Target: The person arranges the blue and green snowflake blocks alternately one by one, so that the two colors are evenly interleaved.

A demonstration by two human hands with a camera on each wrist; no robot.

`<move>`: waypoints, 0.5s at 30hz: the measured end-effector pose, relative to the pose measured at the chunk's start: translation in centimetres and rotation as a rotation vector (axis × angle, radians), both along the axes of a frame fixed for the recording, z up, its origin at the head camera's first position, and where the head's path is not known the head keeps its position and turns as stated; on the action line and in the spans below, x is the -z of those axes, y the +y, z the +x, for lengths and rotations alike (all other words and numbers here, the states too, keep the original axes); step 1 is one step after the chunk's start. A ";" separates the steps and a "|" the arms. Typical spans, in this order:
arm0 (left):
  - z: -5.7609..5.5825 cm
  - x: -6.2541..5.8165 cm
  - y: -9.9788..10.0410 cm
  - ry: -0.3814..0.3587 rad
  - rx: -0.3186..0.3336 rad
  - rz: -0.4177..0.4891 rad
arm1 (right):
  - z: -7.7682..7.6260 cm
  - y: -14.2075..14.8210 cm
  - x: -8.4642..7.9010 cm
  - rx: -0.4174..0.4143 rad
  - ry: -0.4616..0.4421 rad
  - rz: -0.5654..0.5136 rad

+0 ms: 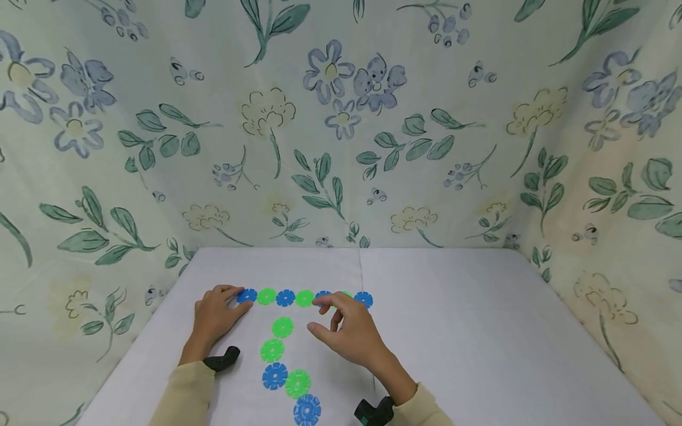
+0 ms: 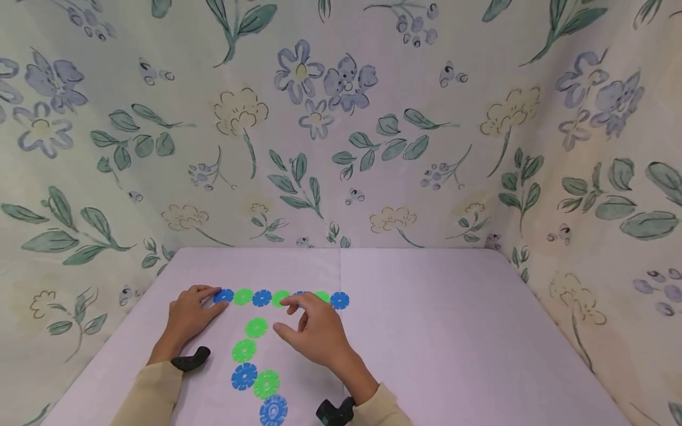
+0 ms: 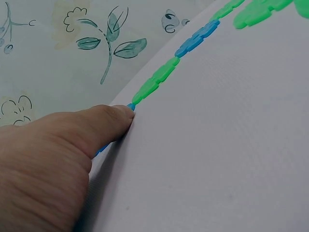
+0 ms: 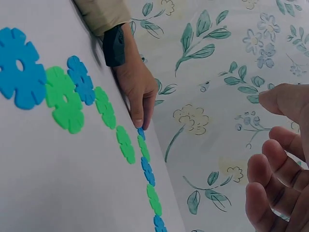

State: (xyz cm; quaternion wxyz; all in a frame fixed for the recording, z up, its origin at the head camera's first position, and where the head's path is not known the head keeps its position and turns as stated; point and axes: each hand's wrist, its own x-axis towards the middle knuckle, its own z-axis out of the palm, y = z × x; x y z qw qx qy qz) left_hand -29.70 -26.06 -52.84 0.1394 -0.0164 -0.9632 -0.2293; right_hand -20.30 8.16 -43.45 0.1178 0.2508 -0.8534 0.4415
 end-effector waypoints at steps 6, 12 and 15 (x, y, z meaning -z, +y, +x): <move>-0.1 0.2 -0.2 -0.006 0.000 -0.006 | -0.1 -0.4 1.0 -0.083 -0.075 0.087; 0.0 0.2 -0.1 -0.019 -0.007 -0.005 | 0.0 -0.7 1.8 -0.192 -0.154 0.188; -0.1 0.0 0.0 -0.014 -0.006 -0.006 | 0.1 -1.1 2.2 -0.235 -0.165 0.229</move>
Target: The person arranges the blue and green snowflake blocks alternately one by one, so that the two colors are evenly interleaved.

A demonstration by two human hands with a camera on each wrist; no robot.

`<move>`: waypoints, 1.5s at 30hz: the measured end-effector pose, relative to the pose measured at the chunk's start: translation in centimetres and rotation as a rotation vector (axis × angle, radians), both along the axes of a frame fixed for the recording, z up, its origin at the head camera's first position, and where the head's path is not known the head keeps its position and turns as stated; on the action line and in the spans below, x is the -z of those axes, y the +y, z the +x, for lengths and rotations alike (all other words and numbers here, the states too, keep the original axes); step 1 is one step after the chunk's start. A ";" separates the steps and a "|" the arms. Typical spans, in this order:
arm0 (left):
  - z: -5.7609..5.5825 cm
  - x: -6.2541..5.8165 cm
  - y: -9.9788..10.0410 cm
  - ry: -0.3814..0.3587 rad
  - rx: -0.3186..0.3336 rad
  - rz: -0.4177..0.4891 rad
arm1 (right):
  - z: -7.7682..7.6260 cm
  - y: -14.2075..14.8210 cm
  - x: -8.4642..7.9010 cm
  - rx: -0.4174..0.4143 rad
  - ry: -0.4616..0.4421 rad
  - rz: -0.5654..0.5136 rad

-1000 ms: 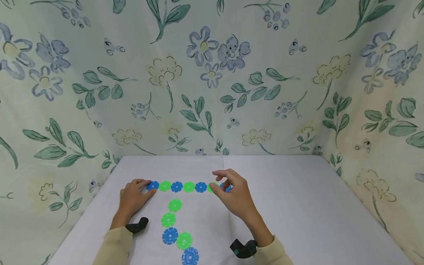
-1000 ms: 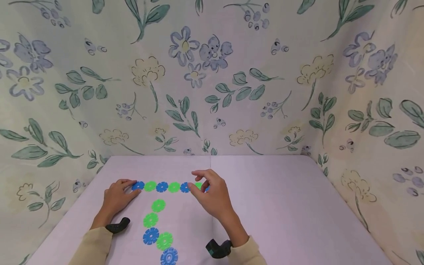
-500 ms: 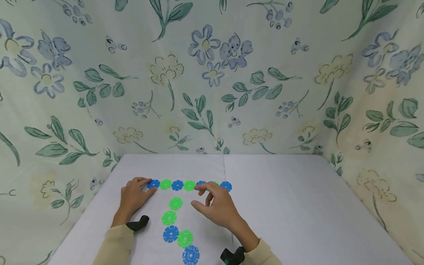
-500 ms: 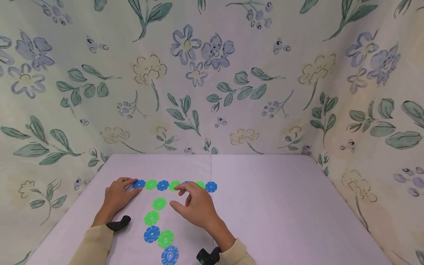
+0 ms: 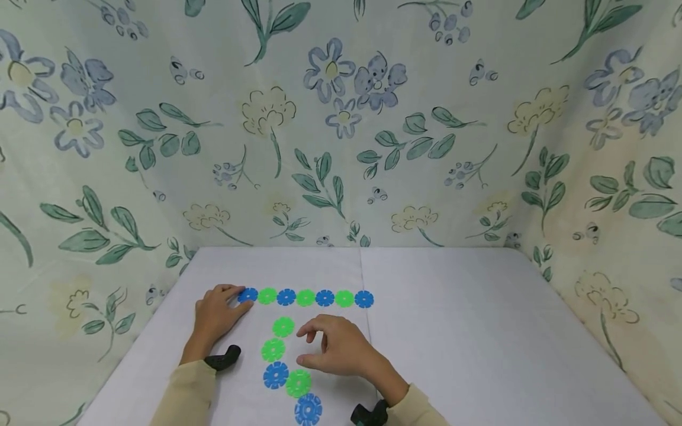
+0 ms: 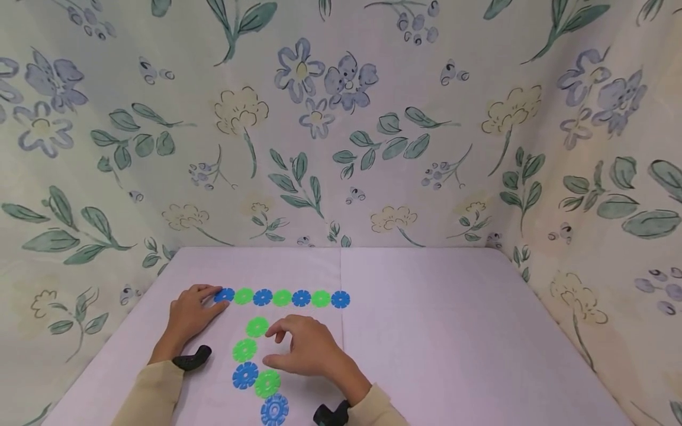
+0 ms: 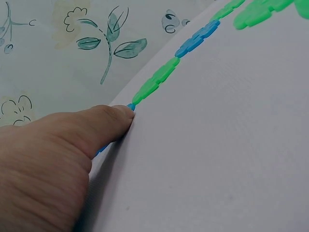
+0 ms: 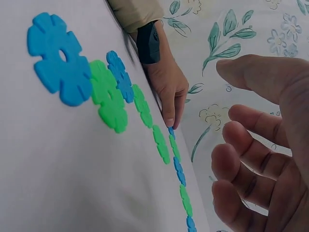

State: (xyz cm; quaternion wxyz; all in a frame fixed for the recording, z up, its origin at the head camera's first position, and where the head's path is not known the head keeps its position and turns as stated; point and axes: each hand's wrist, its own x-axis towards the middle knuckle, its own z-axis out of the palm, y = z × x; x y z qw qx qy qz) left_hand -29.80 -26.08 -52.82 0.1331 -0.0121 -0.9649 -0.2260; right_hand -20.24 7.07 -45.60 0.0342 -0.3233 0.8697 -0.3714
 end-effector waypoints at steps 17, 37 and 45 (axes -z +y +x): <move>0.0 -0.1 0.0 -0.006 0.003 0.004 | 0.3 -1.2 1.7 -0.096 -0.015 0.177; -0.2 0.3 -0.2 0.000 -0.004 -0.002 | 0.1 -1.5 3.2 -0.133 0.040 0.269; -0.1 0.2 -0.1 0.011 -0.002 0.014 | 0.1 -1.6 3.4 -0.120 0.044 0.265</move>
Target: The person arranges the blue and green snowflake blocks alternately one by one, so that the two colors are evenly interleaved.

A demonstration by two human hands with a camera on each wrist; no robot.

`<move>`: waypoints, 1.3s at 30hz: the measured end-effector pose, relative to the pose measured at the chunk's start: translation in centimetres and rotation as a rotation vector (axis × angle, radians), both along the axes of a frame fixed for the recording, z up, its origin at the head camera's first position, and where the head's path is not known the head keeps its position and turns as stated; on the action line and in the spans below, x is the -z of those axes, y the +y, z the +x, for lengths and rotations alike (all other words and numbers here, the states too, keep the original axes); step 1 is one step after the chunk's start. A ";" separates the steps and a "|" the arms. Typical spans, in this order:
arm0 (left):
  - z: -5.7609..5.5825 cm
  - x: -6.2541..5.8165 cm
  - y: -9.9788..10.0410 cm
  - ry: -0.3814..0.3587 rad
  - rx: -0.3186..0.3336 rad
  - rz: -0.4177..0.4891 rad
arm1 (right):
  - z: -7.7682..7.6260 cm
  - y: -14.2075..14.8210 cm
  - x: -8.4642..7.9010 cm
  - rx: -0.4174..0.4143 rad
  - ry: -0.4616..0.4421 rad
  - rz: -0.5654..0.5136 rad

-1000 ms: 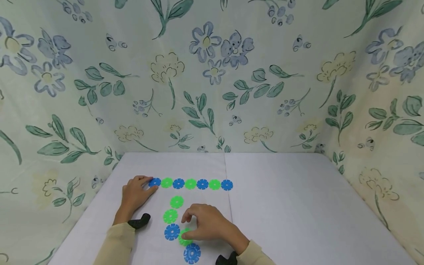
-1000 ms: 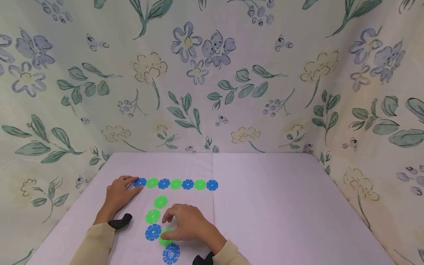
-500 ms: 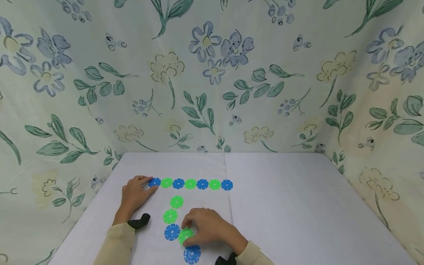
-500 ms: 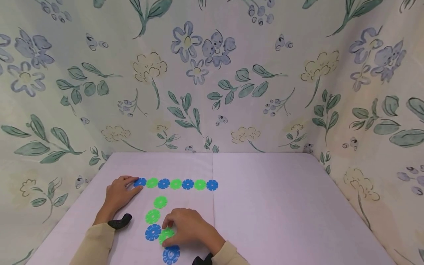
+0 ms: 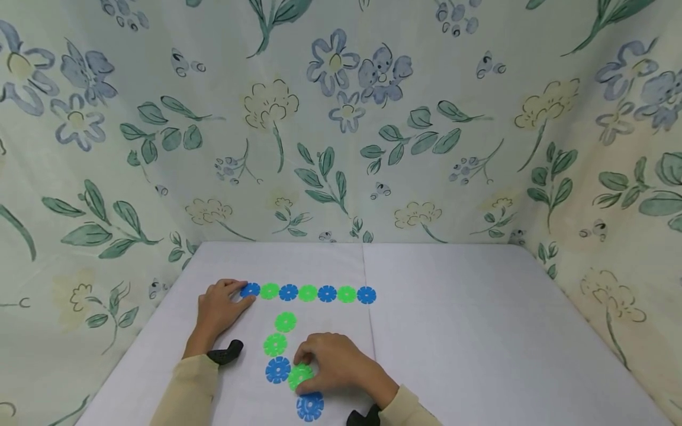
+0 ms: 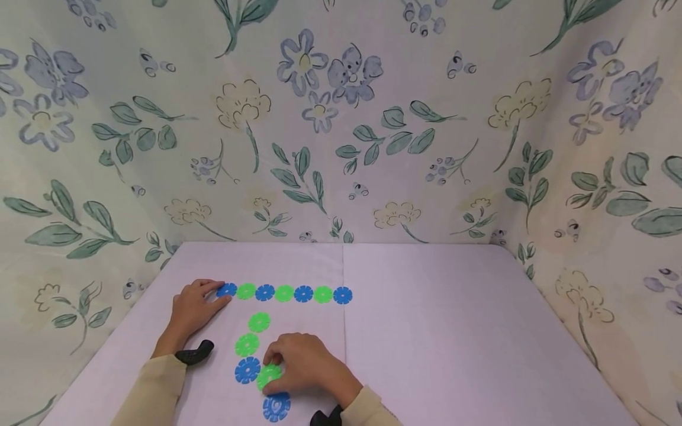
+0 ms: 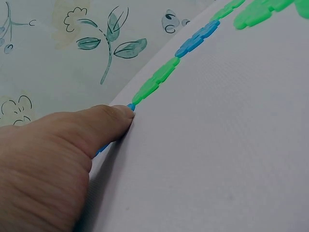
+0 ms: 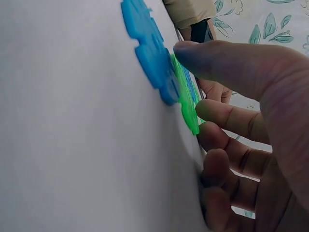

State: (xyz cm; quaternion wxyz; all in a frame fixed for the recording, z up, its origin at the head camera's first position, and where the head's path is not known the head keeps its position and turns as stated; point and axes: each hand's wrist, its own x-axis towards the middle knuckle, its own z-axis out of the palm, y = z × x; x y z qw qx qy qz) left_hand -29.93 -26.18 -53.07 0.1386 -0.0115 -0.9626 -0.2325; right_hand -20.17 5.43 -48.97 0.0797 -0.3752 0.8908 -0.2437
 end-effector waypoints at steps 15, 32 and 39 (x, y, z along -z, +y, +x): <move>0.0 -0.2 0.1 -0.002 0.000 0.002 | 0.7 -0.7 -0.5 0.053 0.024 0.045; 0.1 -0.1 0.1 0.004 -0.006 -0.005 | 1.0 -1.7 -0.1 0.152 -0.028 0.041; 0.0 0.0 0.1 0.009 -0.004 -0.013 | 1.1 -1.7 -0.2 0.170 -0.069 0.025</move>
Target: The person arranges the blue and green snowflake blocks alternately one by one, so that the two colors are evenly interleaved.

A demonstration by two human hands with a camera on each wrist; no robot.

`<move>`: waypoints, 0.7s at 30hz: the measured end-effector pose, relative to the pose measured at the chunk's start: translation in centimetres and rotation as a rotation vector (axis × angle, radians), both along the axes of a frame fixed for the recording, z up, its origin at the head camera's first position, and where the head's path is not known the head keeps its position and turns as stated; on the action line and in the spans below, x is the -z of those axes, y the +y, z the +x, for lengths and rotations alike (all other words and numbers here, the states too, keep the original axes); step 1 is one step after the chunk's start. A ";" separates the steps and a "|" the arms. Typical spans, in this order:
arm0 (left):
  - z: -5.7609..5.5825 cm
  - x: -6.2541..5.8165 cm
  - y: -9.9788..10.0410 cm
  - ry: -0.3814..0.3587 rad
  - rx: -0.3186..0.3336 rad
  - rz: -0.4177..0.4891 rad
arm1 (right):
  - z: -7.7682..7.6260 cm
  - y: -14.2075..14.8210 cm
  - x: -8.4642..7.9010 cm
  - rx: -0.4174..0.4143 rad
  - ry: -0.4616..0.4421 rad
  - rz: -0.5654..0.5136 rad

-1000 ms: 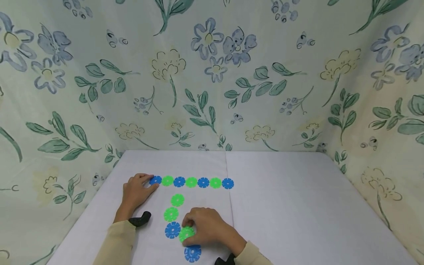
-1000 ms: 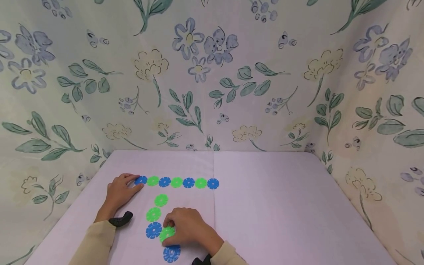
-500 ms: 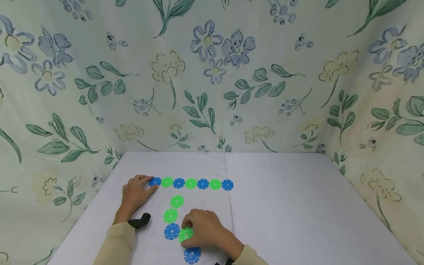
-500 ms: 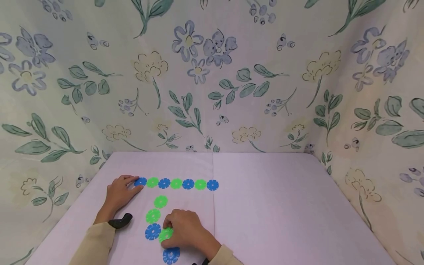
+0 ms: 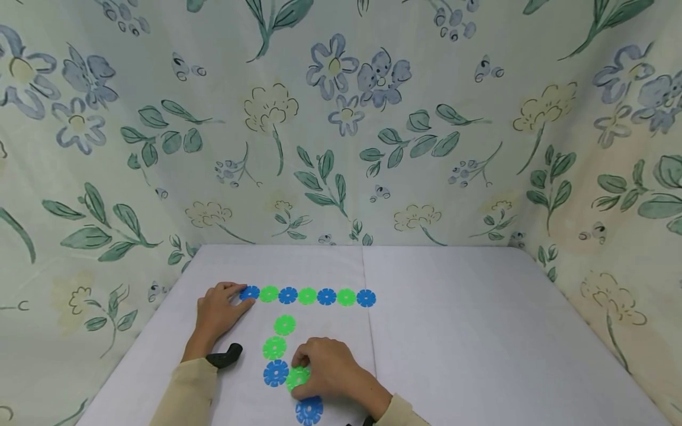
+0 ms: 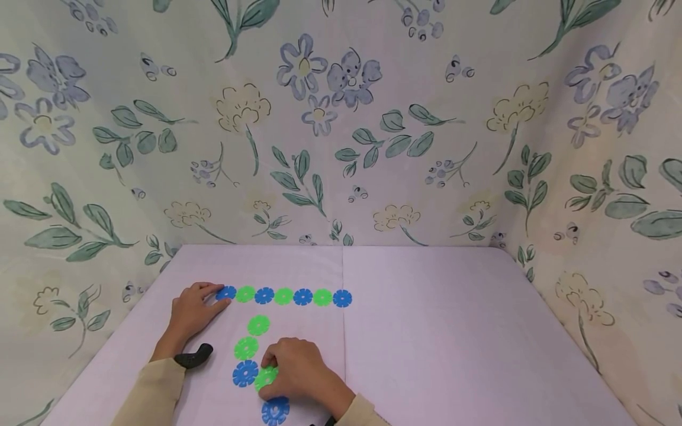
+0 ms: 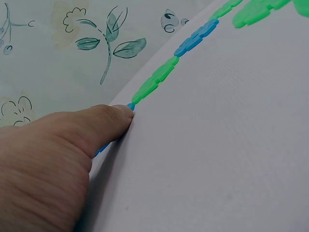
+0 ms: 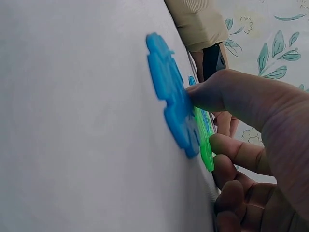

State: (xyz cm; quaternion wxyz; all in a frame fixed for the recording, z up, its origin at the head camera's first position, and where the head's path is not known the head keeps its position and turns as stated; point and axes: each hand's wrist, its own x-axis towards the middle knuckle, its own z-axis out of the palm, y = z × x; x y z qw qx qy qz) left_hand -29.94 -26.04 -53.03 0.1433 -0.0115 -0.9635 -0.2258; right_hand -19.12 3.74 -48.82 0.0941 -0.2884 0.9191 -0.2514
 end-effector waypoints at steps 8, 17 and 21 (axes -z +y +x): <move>0.1 -0.1 0.0 -0.005 -0.004 -0.001 | 0.1 0.0 -0.2 0.006 -0.007 -0.003; 0.0 -0.1 0.0 -0.003 0.002 -0.003 | 0.2 -0.2 -0.1 0.015 -0.024 -0.041; -0.1 0.0 -0.1 -0.005 -0.004 -0.002 | 0.2 -0.2 -0.2 0.013 -0.034 -0.057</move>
